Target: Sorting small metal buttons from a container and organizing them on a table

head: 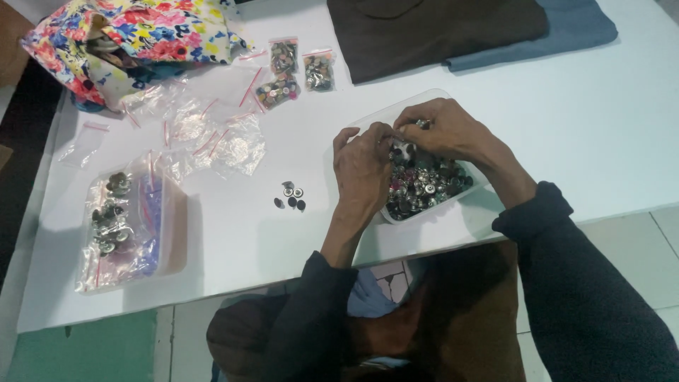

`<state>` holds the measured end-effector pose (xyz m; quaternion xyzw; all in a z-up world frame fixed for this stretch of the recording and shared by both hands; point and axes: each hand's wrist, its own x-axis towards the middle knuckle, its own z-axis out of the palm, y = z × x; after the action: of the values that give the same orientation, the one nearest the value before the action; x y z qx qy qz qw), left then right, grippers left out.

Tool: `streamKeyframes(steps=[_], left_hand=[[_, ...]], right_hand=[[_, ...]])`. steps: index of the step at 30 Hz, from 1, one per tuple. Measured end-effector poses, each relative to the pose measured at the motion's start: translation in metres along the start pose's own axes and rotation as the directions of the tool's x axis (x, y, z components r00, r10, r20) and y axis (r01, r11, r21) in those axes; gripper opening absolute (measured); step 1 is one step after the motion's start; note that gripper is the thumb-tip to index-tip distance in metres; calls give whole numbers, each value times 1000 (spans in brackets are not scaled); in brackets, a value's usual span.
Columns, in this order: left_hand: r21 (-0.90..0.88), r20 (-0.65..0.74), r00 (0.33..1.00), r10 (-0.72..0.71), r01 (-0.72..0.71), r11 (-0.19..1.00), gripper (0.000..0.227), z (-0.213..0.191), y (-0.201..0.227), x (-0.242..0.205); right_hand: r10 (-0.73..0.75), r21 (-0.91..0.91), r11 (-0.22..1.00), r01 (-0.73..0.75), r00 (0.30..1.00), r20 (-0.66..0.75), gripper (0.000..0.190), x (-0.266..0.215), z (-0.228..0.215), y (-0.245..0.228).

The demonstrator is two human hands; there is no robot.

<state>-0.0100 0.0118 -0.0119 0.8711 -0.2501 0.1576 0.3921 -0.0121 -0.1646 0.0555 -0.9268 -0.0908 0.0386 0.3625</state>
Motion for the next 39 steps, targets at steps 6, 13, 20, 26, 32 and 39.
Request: streamKeyframes(steps=[6, 13, 20, 26, 32, 39], left_hand=[[-43, -83, 996, 25, -29, 999, 20, 8, -6, 0], [-37, -108, 994, -25, 21, 999, 17, 8, -3, -1], [-2, -82, 996, -18, 18, 1000, 16, 7, -4, -2], [50, -44, 999, -10, 12, 999, 15, 7, -2, -1], [-18, -57, 998, 5, -6, 1000, 18, 9, -7, -1], [-54, -90, 996, 28, -33, 998, 16, 6, -8, -2]], right_hand=[[-203, -326, 923, 203, 979, 35, 33, 3, 12, 14], [-111, -500, 854, 146, 989, 100, 33, 8, 23, 32], [-116, -536, 837, 110, 993, 22, 37, 6, 24, 28], [88, -555, 832, 12, 984, 154, 32, -6, 11, -1], [129, -637, 771, 6, 978, 166, 17, -14, 3, -12], [-43, -659, 737, 149, 984, 174, 21, 23, 36, 14]])
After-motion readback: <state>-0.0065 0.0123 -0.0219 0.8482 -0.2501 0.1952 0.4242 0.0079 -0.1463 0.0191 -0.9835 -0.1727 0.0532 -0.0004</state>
